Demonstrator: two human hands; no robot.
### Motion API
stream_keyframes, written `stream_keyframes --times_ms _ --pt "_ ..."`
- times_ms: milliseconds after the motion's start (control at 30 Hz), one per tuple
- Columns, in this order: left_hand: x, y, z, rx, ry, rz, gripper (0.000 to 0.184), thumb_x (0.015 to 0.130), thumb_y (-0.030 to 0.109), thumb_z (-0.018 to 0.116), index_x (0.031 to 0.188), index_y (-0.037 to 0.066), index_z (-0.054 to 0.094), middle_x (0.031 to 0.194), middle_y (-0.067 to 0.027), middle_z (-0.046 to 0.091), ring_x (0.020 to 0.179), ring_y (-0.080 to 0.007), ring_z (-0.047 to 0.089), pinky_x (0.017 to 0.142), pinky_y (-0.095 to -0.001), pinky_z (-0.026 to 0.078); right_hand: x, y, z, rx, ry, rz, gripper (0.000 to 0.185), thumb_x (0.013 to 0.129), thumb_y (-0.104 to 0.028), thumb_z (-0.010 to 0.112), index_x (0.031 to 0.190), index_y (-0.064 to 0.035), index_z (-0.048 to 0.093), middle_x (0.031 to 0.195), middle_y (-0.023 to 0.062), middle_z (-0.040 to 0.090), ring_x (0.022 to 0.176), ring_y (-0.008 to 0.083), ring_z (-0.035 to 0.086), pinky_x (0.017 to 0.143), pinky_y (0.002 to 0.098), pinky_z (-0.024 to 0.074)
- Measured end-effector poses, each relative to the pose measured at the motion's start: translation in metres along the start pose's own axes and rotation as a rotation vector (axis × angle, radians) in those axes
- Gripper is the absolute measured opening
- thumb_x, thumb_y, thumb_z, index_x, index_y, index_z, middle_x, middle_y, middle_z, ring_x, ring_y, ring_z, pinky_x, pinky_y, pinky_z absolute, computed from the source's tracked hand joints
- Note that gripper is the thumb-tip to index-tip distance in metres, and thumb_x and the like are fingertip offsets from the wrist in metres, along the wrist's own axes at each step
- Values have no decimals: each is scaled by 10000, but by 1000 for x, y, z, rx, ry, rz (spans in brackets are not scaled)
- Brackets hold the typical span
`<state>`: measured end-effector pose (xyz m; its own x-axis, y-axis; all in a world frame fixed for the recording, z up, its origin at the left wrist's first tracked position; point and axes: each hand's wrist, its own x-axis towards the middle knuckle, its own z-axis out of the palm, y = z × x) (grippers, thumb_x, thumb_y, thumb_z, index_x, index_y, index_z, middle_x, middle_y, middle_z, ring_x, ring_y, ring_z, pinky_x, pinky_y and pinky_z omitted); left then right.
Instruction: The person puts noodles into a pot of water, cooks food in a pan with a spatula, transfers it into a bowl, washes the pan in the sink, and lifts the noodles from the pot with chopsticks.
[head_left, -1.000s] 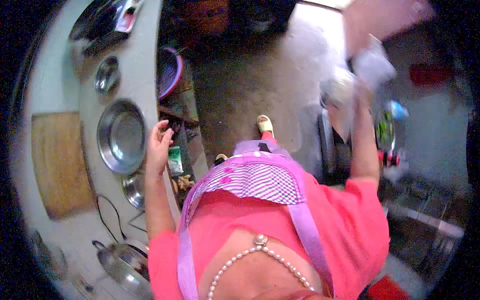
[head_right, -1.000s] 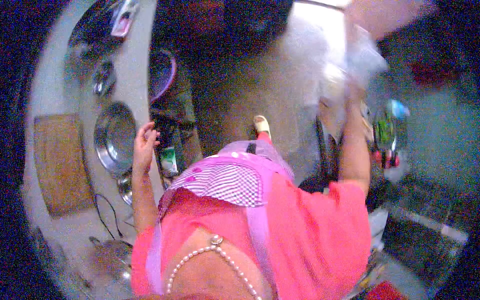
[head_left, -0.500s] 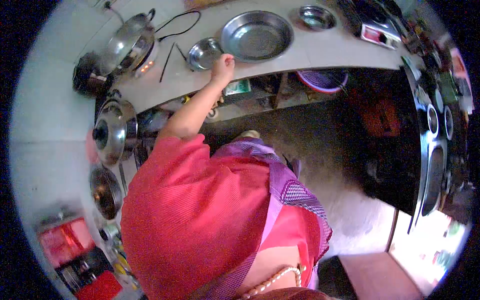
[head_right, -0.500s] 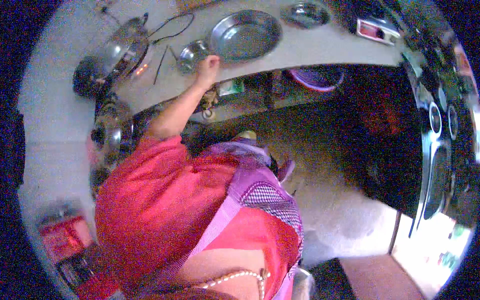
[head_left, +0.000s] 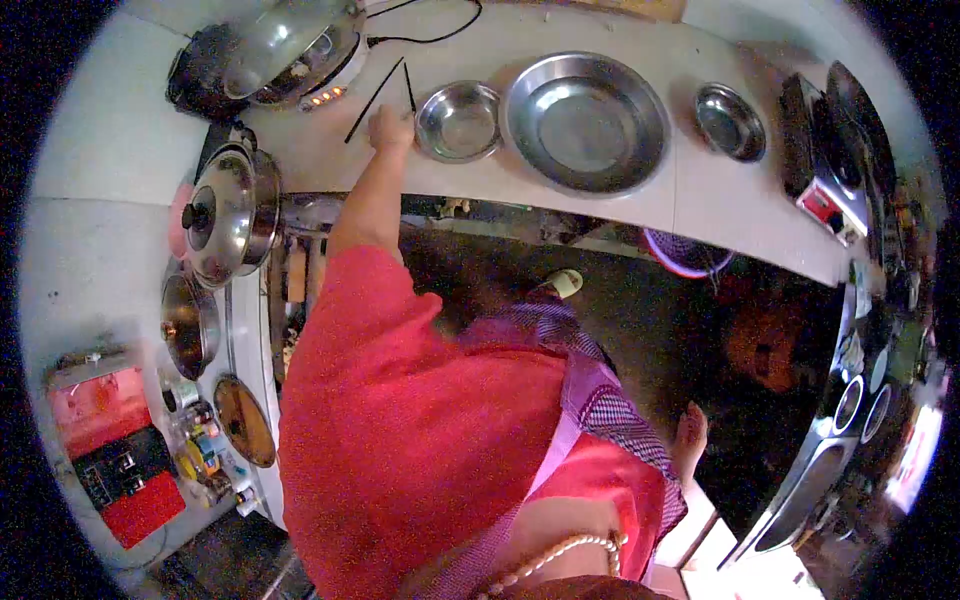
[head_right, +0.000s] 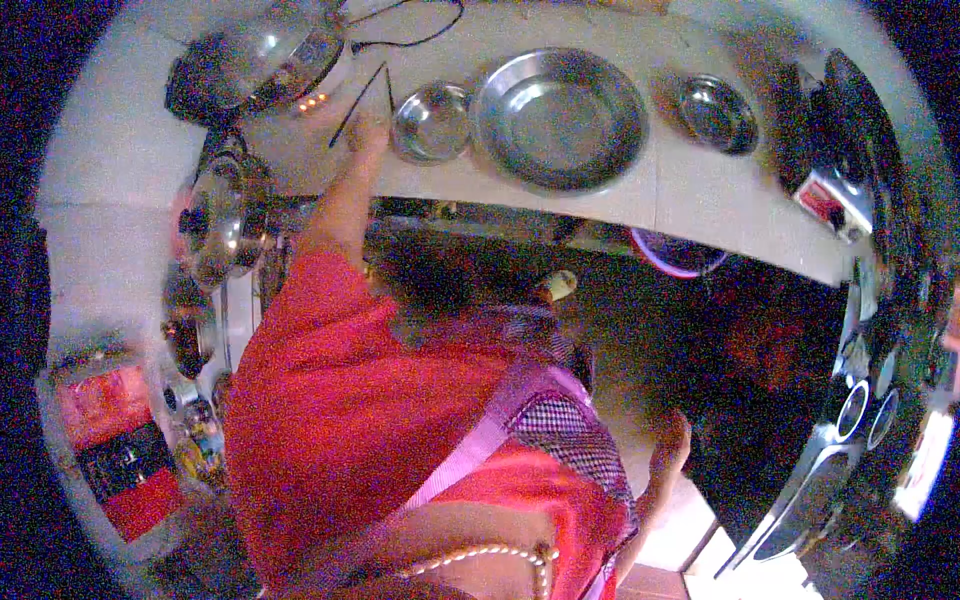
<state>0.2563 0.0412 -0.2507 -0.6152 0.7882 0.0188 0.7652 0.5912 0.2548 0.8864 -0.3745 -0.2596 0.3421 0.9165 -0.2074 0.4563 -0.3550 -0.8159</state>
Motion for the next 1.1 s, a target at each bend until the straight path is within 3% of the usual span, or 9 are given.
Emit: stream_keyframes --times_ms 67,133,267,367,433,533,867,1067,1100 --pt "72 -50 85 271 33 88 727 667 399 636 1264 149 306 1276 -189 315 1179 -361 302 911 -481 315 51 -51 -2 -365 -107 -134 254 826 -20 497 1079 -17 507 1101 103 521 1004 185 495 836 280 400" --pt "35 0 2 257 -283 -26 1017 638 523 626 1367 206 -7 1406 -191 3 1283 -396 44 980 -578 141 90 -70 -6 -310 -124 -134 247 815 -2 496 1062 -1 510 1049 105 545 970 198 517 839 281 406" --pt "45 -5 13 215 -72 -71 969 645 519 624 1363 175 71 1393 -198 73 1271 -393 108 992 -533 182 154 -112 -5 -580 -188 -303 241 812 -1 491 1051 -7 519 1031 121 552 956 228 529 824 287 417" --pt "62 -21 18 156 -114 -55 800 689 450 607 1305 93 241 1313 -223 260 1211 -378 267 964 -492 271 174 -190 13 -238 -262 -21 219 820 -19 482 1033 -13 531 1024 136 552 948 249 533 807 296 423" --pt "88 -49 31 266 -126 111 639 723 372 594 1211 15 388 1202 -235 428 1127 -367 407 928 -452 342 191 -183 14 -451 -271 -159 206 825 -34 479 1020 -10 538 1022 141 553 941 254 537 803 304 425" --pt "112 -83 70 212 -143 25 418 726 256 589 1005 -43 504 990 -213 558 958 -344 532 854 -412 407 212 -178 22 -502 -303 -289 197 827 -41 478 1009 -8 544 1017 144 556 927 261 544 790 312 430" --pt "3 6 -8 -252 142 248 302 708 8 491 1005 -45 497 987 -257 513 923 -401 491 819 -436 397 256 -158 8 -551 -324 -498 217 839 -84 447 1004 8 552 1001 165 573 928 310 552 803 373 444" --pt "-33 22 76 -278 -21 405 444 707 8 486 1145 -32 429 1078 -262 467 1009 -402 441 876 -429 361 270 -184 4 -385 -416 -452 188 831 -11 459 1002 12 534 1013 143 554 919 238 552 794 296 431" --pt "-45 22 83 -52 240 576 471 706 8 489 1171 -22 419 1067 -266 480 991 -406 459 850 -436 386 276 -171 1 -368 -364 -455 212 821 -51 477 1011 -12 561 1028 159 571 967 298 543 828 341 433"
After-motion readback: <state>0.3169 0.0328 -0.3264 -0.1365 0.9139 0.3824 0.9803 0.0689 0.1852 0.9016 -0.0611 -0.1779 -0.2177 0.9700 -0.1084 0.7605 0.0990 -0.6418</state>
